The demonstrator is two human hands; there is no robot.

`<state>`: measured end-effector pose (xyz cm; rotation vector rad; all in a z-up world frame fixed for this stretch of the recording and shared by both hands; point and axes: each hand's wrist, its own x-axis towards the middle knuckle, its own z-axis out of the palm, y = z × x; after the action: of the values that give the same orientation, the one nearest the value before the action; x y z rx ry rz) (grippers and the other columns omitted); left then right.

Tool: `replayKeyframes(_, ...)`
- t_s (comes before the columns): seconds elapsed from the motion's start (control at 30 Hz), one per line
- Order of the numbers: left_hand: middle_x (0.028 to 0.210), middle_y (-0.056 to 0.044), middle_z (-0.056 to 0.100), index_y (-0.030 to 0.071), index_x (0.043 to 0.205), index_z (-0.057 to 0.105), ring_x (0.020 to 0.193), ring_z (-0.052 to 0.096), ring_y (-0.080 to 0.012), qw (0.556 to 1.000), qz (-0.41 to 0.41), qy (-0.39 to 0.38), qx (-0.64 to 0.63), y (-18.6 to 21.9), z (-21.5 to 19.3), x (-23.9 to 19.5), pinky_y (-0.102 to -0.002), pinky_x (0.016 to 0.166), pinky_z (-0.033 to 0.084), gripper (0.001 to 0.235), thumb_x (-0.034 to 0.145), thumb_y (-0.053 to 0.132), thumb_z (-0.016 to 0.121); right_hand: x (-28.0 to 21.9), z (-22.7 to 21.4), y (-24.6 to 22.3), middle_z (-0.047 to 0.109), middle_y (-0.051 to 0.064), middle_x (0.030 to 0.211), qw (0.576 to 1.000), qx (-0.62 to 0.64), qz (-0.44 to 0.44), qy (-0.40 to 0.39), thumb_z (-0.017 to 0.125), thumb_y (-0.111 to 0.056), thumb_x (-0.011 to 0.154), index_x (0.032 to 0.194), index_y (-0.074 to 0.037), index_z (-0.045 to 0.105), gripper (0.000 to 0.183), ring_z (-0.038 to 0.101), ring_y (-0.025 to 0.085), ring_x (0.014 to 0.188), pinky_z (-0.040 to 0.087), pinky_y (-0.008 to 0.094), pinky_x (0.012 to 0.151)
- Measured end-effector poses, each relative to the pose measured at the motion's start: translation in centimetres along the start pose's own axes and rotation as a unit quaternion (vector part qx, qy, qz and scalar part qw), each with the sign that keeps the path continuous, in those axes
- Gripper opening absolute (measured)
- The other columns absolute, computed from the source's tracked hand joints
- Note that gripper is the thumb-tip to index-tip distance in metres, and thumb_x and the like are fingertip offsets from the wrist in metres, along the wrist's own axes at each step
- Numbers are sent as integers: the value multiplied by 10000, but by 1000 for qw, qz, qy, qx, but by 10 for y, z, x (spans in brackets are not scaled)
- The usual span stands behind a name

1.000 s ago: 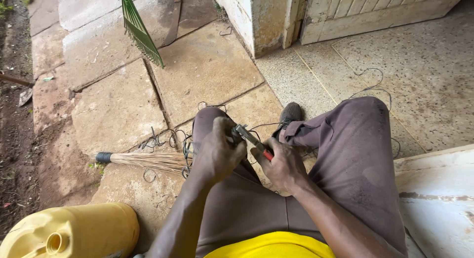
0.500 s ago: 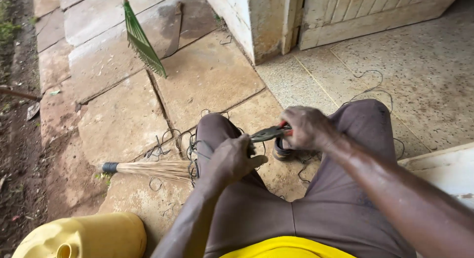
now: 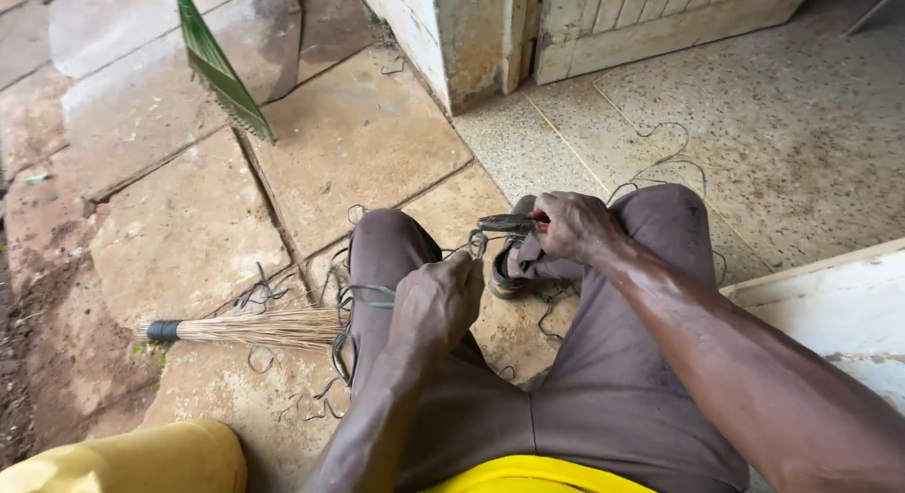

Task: The person sits on a tiled floor and uses pliers to strip the insulation from a black wire. They then twist the exposed wire strands together by hand and continue to strip and twist sections of the wire.

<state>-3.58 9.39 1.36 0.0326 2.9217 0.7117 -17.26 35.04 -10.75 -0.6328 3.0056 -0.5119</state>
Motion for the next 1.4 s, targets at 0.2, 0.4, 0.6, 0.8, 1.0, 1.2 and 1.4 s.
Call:
replayKeyframes(0.2,944,-223,774,175,1147,648,961,778,-423,998,-31,-25,-39,-29,24,14,-565,804,603,383,952,503,617,13,17,21,749,63,950,999,32,28,-27,721,-380,887,1030,-210,693,224,766,330,1000,599,489,878)
replayKeyframes(0.4,1202,-315,671,-12,1557,354,1026,720,-555,999,32,-29,6,-2,22,35,-644,883,573,740,928,286,605,4,-4,-8,771,50,947,995,39,64,-73,695,-434,950,1051,-210,715,246,777,316,1004,599,485,927)
replayKeyframes(0.6,882,-171,770,100,1128,569,877,805,-414,985,47,-13,164,-24,49,69,-564,763,628,565,1008,632,424,-12,-19,-24,774,136,1008,998,-1,48,-43,665,-588,918,1079,-149,708,469,759,383,1053,585,551,921)
replayKeyframes(0.8,871,-224,780,8,923,737,914,798,-441,989,-3,-47,140,-16,32,95,-556,789,641,476,900,384,444,5,1,-13,740,109,962,999,-23,14,17,684,-507,904,1020,-175,710,353,768,357,984,607,523,860)
replayKeyframes(1.0,798,-225,719,67,892,714,886,785,-469,992,-8,50,119,-31,63,91,-583,770,635,488,951,480,462,26,77,14,707,150,952,998,7,35,53,648,-487,940,1002,-135,659,357,755,408,978,603,561,848)
replayKeyframes(1.2,902,-260,775,77,963,764,1035,759,-478,994,-111,21,-10,4,36,73,-607,875,594,511,989,484,456,18,69,0,710,201,973,991,80,105,19,651,-450,937,969,-82,680,370,744,464,990,596,600,871)
replayKeyframes(1.4,946,-302,761,58,978,749,1082,726,-515,992,-119,18,-26,0,8,64,-625,922,567,520,1005,515,504,17,72,-22,697,178,973,980,97,171,-26,697,-404,848,895,-89,751,323,740,432,1016,619,596,881)
